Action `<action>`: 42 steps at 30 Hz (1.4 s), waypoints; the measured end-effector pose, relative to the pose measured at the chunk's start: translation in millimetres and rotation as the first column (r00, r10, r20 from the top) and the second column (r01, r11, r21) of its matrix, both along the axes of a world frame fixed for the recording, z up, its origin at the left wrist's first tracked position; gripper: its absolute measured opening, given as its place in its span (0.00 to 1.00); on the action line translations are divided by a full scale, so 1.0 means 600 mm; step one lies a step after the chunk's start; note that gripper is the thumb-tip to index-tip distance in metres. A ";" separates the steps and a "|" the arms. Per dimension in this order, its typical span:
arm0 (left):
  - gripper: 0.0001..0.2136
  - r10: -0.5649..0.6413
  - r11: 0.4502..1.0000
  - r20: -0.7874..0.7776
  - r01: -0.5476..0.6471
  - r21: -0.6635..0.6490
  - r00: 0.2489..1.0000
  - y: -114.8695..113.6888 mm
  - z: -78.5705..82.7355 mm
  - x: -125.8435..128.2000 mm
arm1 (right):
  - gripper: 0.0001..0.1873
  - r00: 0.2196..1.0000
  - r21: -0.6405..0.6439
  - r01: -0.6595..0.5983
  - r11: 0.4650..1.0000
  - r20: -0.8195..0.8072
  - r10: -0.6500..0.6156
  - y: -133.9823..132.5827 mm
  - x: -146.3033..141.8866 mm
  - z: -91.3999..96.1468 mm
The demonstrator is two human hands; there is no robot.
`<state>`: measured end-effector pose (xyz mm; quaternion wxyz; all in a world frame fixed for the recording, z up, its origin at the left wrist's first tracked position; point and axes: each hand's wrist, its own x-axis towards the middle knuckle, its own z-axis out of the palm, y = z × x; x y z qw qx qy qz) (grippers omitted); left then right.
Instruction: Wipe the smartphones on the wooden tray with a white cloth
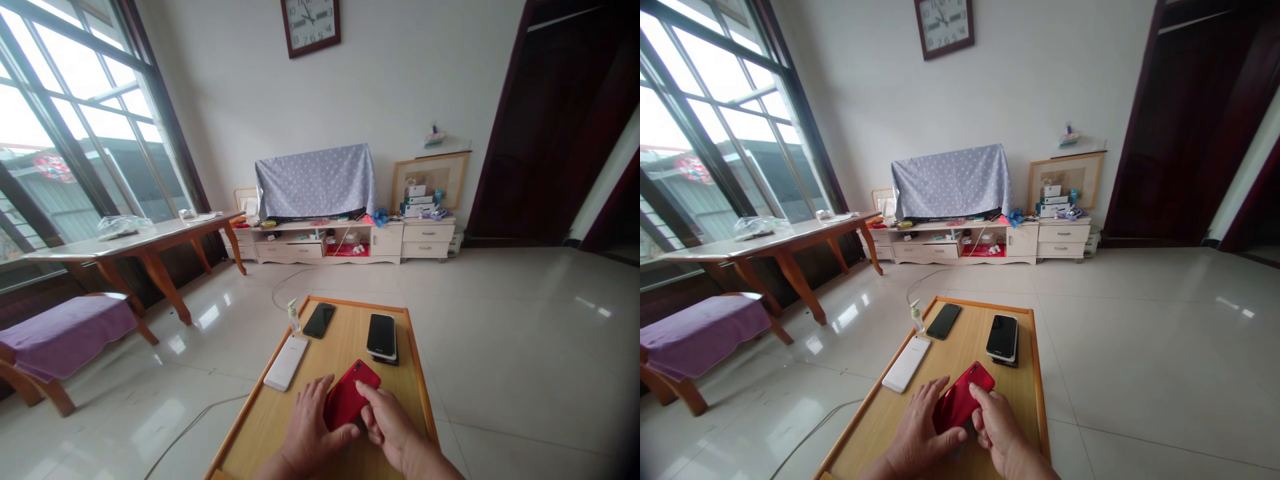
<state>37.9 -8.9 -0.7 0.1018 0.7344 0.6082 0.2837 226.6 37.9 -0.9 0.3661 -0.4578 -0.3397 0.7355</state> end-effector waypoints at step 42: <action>0.29 0.108 0.976 -0.141 -0.132 -0.173 0.984 -0.105 0.032 -0.069 | 0.11 0.367 0.787 -0.389 0.479 0.610 -0.702 -0.160 -0.040 -0.052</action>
